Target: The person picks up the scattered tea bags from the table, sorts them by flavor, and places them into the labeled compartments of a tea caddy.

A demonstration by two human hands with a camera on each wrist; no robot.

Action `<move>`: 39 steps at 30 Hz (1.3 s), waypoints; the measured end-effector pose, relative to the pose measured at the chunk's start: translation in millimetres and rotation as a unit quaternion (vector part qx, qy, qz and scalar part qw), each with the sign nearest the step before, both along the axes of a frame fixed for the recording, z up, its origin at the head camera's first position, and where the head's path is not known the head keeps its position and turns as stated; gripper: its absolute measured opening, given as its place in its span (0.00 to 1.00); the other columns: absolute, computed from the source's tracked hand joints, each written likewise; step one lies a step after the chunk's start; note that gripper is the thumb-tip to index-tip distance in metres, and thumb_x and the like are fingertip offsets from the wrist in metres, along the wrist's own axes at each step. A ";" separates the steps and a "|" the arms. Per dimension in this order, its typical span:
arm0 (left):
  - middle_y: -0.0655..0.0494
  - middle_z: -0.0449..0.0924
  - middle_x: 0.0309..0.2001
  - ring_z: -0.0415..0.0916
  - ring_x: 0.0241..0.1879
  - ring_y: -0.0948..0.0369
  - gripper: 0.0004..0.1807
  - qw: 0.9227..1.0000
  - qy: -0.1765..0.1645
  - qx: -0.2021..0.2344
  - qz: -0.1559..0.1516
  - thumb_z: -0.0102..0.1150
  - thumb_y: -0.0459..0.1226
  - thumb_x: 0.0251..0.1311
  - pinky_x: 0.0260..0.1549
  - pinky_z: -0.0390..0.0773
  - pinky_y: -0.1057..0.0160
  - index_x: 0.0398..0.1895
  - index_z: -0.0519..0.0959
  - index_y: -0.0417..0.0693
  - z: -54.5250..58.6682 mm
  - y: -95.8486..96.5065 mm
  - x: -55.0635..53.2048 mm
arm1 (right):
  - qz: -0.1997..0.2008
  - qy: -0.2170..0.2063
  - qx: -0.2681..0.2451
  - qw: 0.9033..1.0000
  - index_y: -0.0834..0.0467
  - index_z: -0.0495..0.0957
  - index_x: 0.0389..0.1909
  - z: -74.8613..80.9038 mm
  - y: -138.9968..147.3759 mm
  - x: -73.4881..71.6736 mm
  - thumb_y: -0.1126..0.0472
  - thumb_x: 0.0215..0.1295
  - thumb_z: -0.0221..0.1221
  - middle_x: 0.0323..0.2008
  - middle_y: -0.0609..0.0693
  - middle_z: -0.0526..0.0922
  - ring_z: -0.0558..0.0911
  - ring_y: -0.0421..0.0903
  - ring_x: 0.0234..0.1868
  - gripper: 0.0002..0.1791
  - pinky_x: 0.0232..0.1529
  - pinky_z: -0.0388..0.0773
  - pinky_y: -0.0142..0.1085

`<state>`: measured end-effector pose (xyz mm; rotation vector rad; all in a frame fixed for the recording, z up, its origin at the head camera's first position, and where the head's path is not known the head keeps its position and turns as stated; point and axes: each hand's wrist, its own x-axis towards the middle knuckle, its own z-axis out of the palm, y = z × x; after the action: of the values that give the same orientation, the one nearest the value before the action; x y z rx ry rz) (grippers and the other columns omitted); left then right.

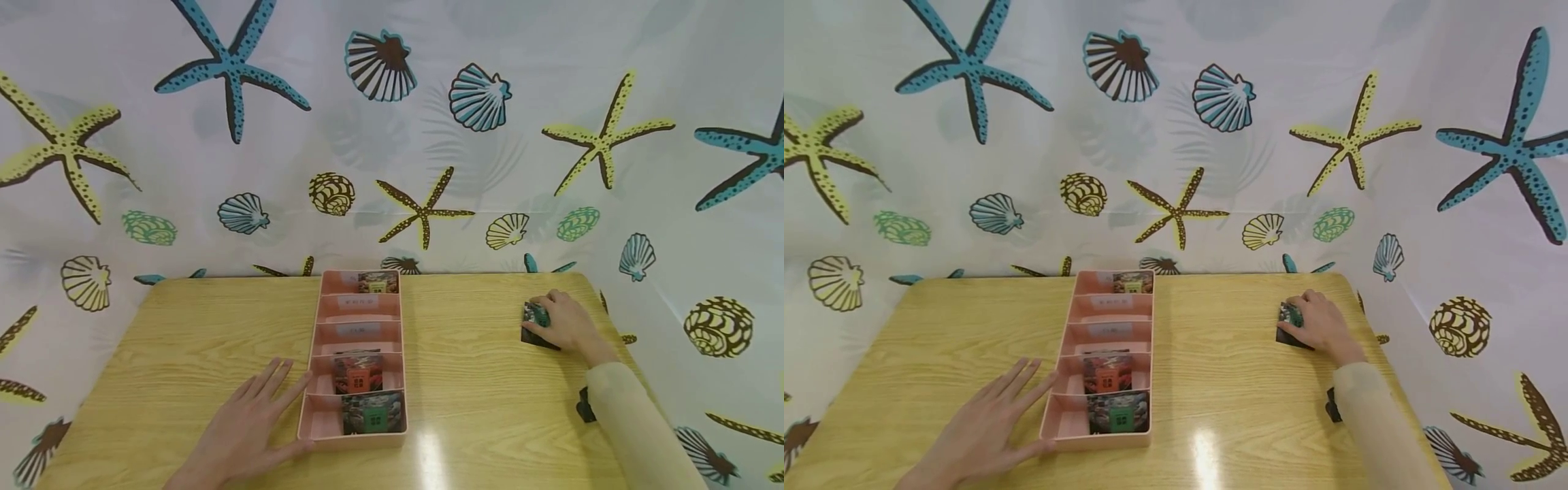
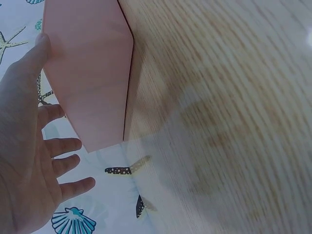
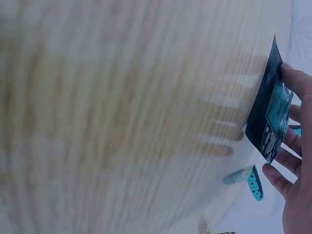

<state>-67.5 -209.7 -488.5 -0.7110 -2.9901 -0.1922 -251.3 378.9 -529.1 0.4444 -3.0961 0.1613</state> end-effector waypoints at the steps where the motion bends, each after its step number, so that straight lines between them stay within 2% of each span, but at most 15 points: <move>1: 0.40 0.66 0.79 0.63 0.80 0.40 0.51 1.000 -0.001 0.000 0.000 0.57 0.75 0.59 0.69 0.76 0.36 0.80 0.68 0.59 0.0 -0.1 0.0 | 0.001 0.001 0.000 1.000 0.59 0.77 0.69 0.7 -0.6 0.0 0.36 0.71 0.63 0.54 0.64 0.80 0.81 0.60 0.48 0.37 0.50 0.82 0.58; 6: 0.40 0.66 0.79 0.62 0.80 0.39 0.51 1.000 -0.003 0.001 0.000 0.57 0.75 0.60 0.69 0.75 0.35 0.81 0.68 0.60 0.1 -0.5 0.3 | 0.004 0.001 -0.001 1.000 0.58 0.79 0.68 4.9 -3.6 0.7 0.39 0.72 0.64 0.54 0.63 0.80 0.81 0.62 0.51 0.34 0.52 0.82 0.60; 10: 0.40 0.67 0.79 0.63 0.80 0.39 0.51 1.000 0.000 0.003 -0.001 0.57 0.75 0.59 0.68 0.76 0.35 0.81 0.68 0.60 0.0 -0.7 0.1 | 0.010 0.012 -0.002 1.000 0.57 0.81 0.65 7.6 -6.5 1.3 0.42 0.72 0.65 0.51 0.61 0.80 0.81 0.60 0.49 0.30 0.50 0.82 0.58; 20: 0.41 0.67 0.79 0.62 0.80 0.40 0.51 1.000 -0.006 -0.001 0.001 0.56 0.75 0.60 0.69 0.75 0.35 0.81 0.67 0.60 -0.7 -1.3 -1.0 | 0.037 0.076 -0.020 0.996 0.57 0.85 0.51 6.5 -11.2 2.6 0.54 0.72 0.67 0.41 0.54 0.83 0.82 0.54 0.43 0.13 0.45 0.84 0.51; 30: 0.41 0.67 0.79 0.62 0.80 0.40 0.51 1.000 -0.003 0.003 0.002 0.56 0.75 0.60 0.69 0.75 0.35 0.81 0.66 0.61 -2.1 -1.8 -0.9 | 0.045 0.109 -0.042 0.992 0.57 0.85 0.48 10.3 -16.5 4.5 0.55 0.72 0.67 0.41 0.53 0.85 0.82 0.53 0.43 0.11 0.45 0.84 0.49; 39: 0.40 0.67 0.79 0.63 0.80 0.40 0.51 1.000 0.003 0.002 -0.001 0.57 0.75 0.60 0.68 0.76 0.36 0.81 0.67 0.60 -1.0 -1.7 -0.6 | 0.061 0.137 -0.062 0.987 0.58 0.86 0.45 15.4 -20.4 6.0 0.59 0.72 0.67 0.38 0.53 0.84 0.80 0.51 0.38 0.07 0.39 0.81 0.46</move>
<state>-68.0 -211.4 -489.6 -0.7142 -2.9835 -0.1949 -245.3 358.5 -513.8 0.5974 -2.7722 0.2666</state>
